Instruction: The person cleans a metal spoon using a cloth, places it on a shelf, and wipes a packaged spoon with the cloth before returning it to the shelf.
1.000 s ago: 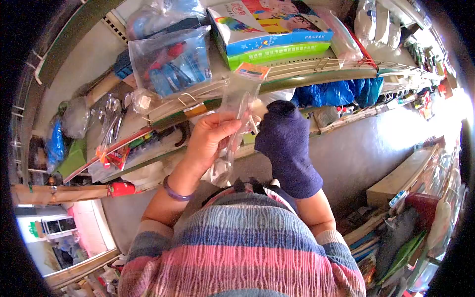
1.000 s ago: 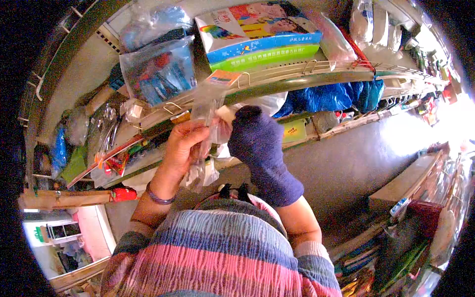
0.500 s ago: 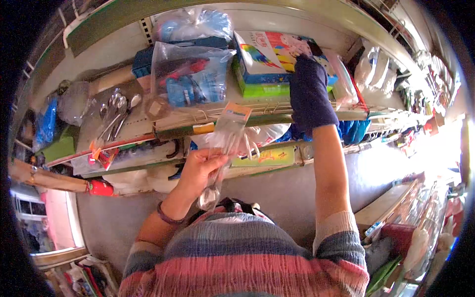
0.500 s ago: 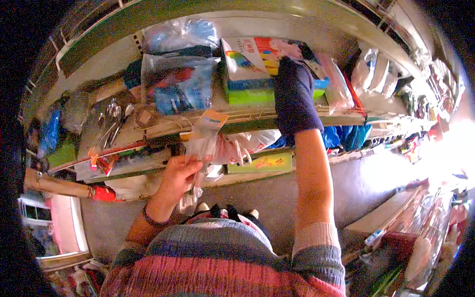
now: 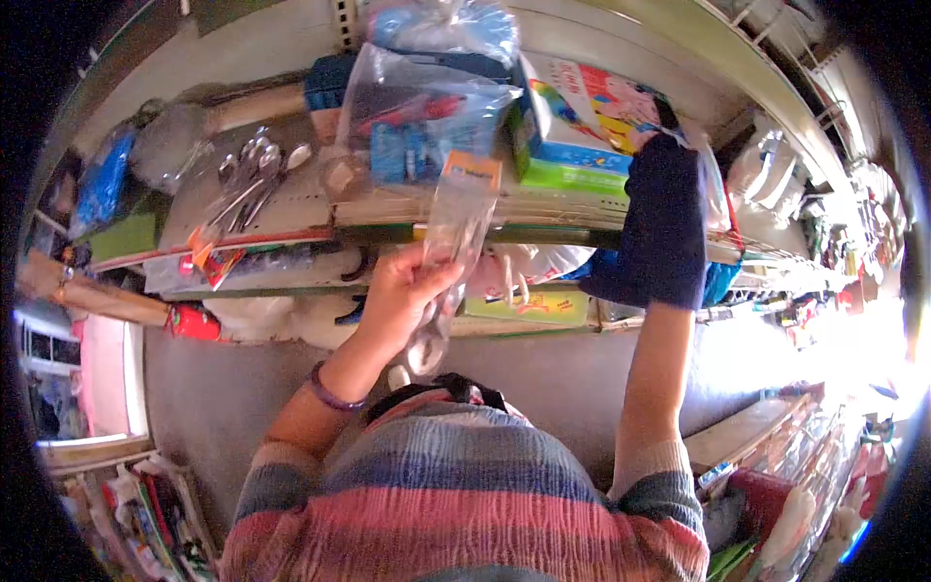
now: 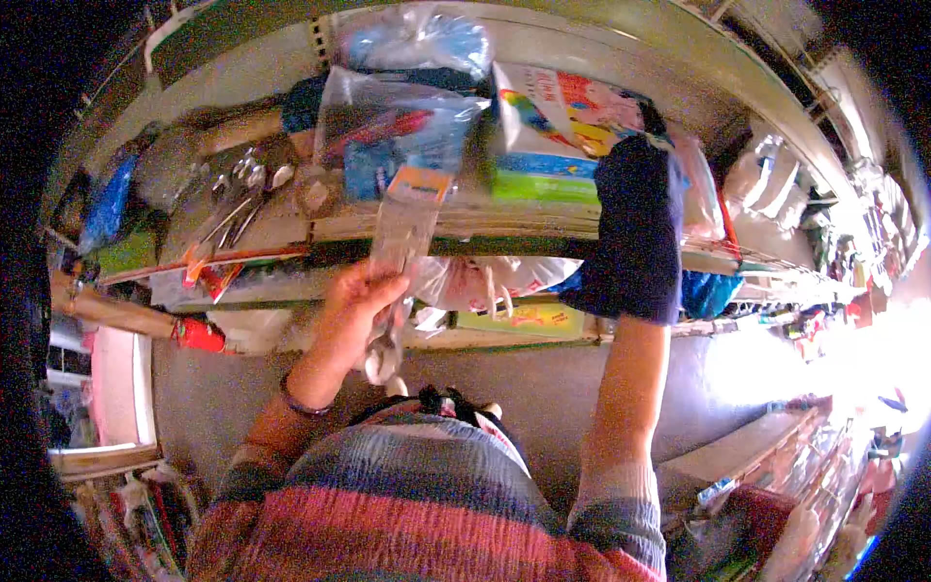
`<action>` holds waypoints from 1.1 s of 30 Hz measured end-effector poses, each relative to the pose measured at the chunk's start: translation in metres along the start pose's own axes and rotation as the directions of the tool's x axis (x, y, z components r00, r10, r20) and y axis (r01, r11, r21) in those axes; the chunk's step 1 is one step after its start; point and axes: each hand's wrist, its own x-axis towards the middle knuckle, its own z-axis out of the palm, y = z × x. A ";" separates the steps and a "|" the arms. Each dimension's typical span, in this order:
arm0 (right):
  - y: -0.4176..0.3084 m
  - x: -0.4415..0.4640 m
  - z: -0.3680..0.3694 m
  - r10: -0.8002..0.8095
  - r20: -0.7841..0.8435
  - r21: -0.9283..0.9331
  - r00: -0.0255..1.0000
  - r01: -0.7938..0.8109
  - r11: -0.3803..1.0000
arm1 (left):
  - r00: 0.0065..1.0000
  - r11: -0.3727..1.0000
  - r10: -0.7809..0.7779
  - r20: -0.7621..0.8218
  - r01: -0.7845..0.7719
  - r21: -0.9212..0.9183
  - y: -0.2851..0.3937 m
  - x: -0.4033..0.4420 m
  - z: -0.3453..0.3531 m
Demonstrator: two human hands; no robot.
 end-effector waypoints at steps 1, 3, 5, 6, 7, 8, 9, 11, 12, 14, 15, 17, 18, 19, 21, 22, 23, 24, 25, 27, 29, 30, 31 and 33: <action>-0.017 -0.014 -0.019 -0.150 -0.102 -0.050 0.983 0.145 0.988 | 0.999 0.999 0.043 -0.021 -0.043 0.022 0.002 0.002 0.001; -0.052 -0.037 -0.051 -0.289 -0.195 -0.053 0.937 0.285 0.957 | 0.993 0.993 0.103 -0.062 -0.099 0.062 0.007 0.008 0.002; -0.076 -0.055 -0.051 -0.222 -0.145 0.293 0.964 0.256 0.921 | 0.977 0.978 0.198 -0.076 -0.191 0.084 0.014 0.014 0.007; -0.085 -0.062 -0.049 -0.255 -0.158 0.383 0.954 0.297 0.875 | 0.960 0.960 0.275 -0.051 -0.272 0.062 0.011 0.020 0.006; -0.093 -0.069 -0.047 -0.287 -0.172 0.469 0.943 0.334 0.818 | 0.969 0.968 0.242 -0.045 -0.238 0.076 0.014 0.021 0.008; -0.101 -0.080 -0.035 -0.276 -0.185 0.523 0.943 0.332 0.785 | 0.977 0.975 0.208 -0.039 -0.204 0.091 0.021 0.020 0.011; -0.106 -0.093 -0.031 -0.271 -0.111 0.646 0.956 0.277 0.711 | 0.984 0.979 0.176 -0.031 -0.171 0.108 0.027 0.020 0.014; -0.120 -0.105 -0.033 -0.343 -0.103 0.732 0.934 0.304 0.610 | 0.982 0.973 0.186 -0.027 -0.180 0.144 0.028 0.020 0.023; -0.126 -0.107 -0.038 -0.301 -0.048 0.879 0.952 0.184 0.440 | 0.978 0.964 0.209 -0.007 -0.205 0.171 0.026 0.021 0.026; -0.141 -0.109 -0.049 -0.281 -0.096 0.864 0.955 0.220 0.452 | 0.980 0.961 0.197 0.017 -0.196 0.195 0.028 0.020 0.033; -0.140 -0.112 -0.046 -0.330 -0.068 0.848 0.941 0.229 0.479 | 0.980 0.963 0.196 0.028 -0.197 0.183 0.027 0.020 0.034; -0.142 -0.109 -0.050 -0.429 -0.017 0.813 0.903 0.262 0.521 | 0.979 0.965 0.201 0.041 -0.205 0.163 0.025 0.019 0.034; -0.141 -0.109 -0.059 -0.322 -0.020 0.787 0.946 0.214 0.579 | 0.979 0.969 0.202 0.014 -0.202 0.143 0.026 0.019 0.034; -0.138 -0.111 -0.055 -0.310 0.046 0.760 0.950 0.168 0.628 | 0.977 0.970 0.211 -0.026 -0.206 0.129 0.027 0.018 0.032; -0.134 -0.112 -0.058 -0.247 0.145 0.700 0.958 0.077 0.710 | 0.965 0.942 0.255 -0.053 -0.236 0.237 0.038 0.023 0.009; -0.132 -0.110 -0.064 -0.195 0.178 0.671 0.964 0.026 0.741 | 0.963 0.937 0.260 -0.076 -0.233 0.260 0.046 0.025 -0.011; -0.128 -0.112 -0.071 -0.135 0.220 0.631 0.966 -0.035 0.775 | 0.961 0.933 0.262 -0.090 -0.228 0.277 0.057 0.029 -0.034; -0.124 -0.112 -0.076 -0.047 0.394 0.684 0.918 -0.258 0.682 | 0.945 0.891 0.292 -0.147 -0.213 0.401 0.076 0.032 -0.057; -0.120 -0.119 -0.065 -0.050 0.277 0.676 0.960 -0.158 0.720 | 0.924 0.900 0.336 -0.181 -0.259 0.351 0.082 0.044 -0.091; -0.112 -0.132 -0.043 -0.052 0.032 0.596 0.998 0.023 0.803 | 0.849 0.878 0.401 -0.344 -0.248 0.410 0.117 0.049 -0.145; -0.111 -0.134 -0.052 0.065 0.329 0.659 0.942 -0.278 0.698 | 0.632 0.834 0.542 -0.555 -0.320 0.450 0.142 0.051 -0.183; -0.110 -0.138 -0.055 0.092 0.420 0.648 0.903 -0.370 0.666 | 0.520 0.810 0.583 -0.624 -0.318 0.493 0.147 0.055 -0.210; -0.107 -0.145 -0.047 0.087 0.404 0.629 0.911 -0.346 0.697 | 0.471 0.836 0.545 -0.694 -0.373 0.403 0.147 0.058 -0.235; -0.110 -0.146 -0.045 0.162 0.481 0.646 0.862 -0.474 0.599 | 0.515 0.889 0.440 -0.736 -0.367 0.274 0.126 0.072 -0.296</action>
